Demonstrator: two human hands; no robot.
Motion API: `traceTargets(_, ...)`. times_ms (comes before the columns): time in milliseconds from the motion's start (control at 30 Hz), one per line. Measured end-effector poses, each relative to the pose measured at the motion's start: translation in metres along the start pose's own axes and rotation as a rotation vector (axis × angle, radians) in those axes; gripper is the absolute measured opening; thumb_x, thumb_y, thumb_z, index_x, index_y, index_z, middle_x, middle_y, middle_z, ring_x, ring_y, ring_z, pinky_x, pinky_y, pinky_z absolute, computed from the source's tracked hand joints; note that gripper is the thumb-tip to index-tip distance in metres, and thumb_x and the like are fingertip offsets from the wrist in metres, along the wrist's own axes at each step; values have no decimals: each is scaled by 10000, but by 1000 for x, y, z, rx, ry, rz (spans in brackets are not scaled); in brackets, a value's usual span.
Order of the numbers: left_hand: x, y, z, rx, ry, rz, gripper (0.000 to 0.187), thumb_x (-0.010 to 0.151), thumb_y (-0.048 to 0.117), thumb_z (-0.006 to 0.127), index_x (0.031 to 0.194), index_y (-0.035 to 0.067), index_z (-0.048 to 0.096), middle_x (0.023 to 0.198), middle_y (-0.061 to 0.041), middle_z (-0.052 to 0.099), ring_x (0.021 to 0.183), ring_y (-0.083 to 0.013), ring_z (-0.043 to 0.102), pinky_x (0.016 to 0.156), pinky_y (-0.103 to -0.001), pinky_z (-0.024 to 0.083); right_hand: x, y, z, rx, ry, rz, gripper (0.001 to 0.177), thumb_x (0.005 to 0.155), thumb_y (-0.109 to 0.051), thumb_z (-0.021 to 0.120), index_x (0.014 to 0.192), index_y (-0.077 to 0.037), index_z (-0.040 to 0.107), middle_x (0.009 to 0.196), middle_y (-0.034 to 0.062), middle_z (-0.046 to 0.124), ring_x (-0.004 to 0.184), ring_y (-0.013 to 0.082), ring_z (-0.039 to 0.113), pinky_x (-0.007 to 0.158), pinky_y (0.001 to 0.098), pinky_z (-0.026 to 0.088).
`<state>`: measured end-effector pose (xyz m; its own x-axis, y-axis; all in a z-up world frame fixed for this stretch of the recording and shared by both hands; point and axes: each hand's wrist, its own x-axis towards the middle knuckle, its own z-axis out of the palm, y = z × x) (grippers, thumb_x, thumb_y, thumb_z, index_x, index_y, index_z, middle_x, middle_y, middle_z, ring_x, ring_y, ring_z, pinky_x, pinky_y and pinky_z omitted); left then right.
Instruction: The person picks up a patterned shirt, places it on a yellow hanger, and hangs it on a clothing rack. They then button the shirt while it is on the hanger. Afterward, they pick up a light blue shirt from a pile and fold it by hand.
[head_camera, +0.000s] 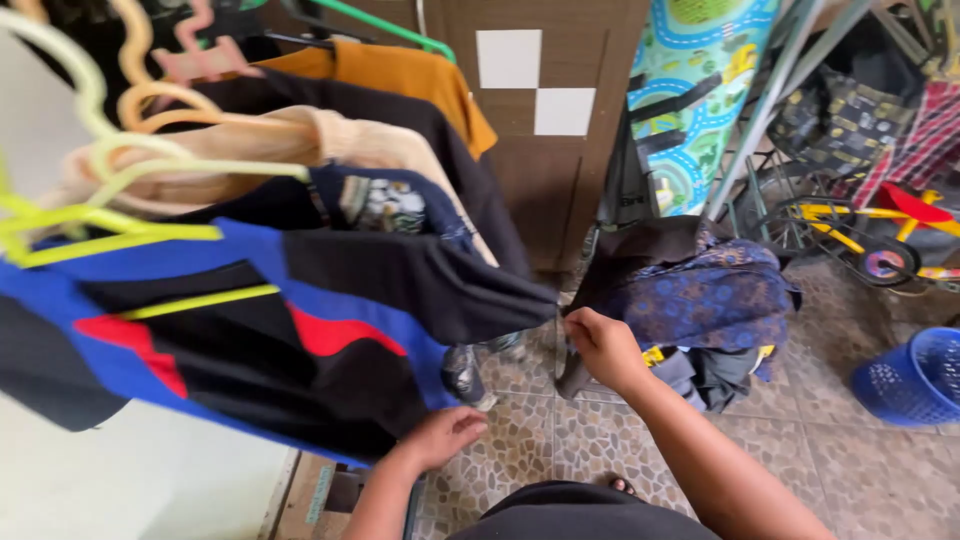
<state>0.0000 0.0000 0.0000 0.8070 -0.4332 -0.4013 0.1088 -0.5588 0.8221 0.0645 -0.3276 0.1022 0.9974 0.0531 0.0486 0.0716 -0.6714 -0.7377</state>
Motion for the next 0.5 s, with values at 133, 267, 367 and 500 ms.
traceTargets(133,28,62,19,-38,-23,0,385,946,365,672,1279,175,705,1241,7,760,1101,-102,710,934,-283,554,18,75,-34,-103,-51,159,212,958,-340,617,1082,-192,707,962,41,786,913,240,729,816,373,507)
traceTargets(267,56,106,33,50,-59,-5,399,961,419,623,1274,187,708,1308,0,724,1180,-156,672,975,-333,523,32,176,-57,-214,-223,437,534,958,-459,603,1407,-172,556,1202,107,754,1117,332,704,904,447,531)
traceTargets(367,77,143,39,88,-86,-64,393,969,434,607,1275,208,707,1333,8,704,1202,-177,655,989,-361,514,42,233,-75,-185,-190,564,620,946,-514,600,1464,-185,514,1235,111,732,1141,349,691,924,462,522)
traceTargets(500,102,179,55,144,-107,-73,416,975,461,583,1293,215,693,1369,-12,677,1238,-231,628,990,-400,501,63,283,-99,-42,-76,709,723,937,-550,593,1528,-162,443,1458,138,604,1289,370,607,1030,502,469)
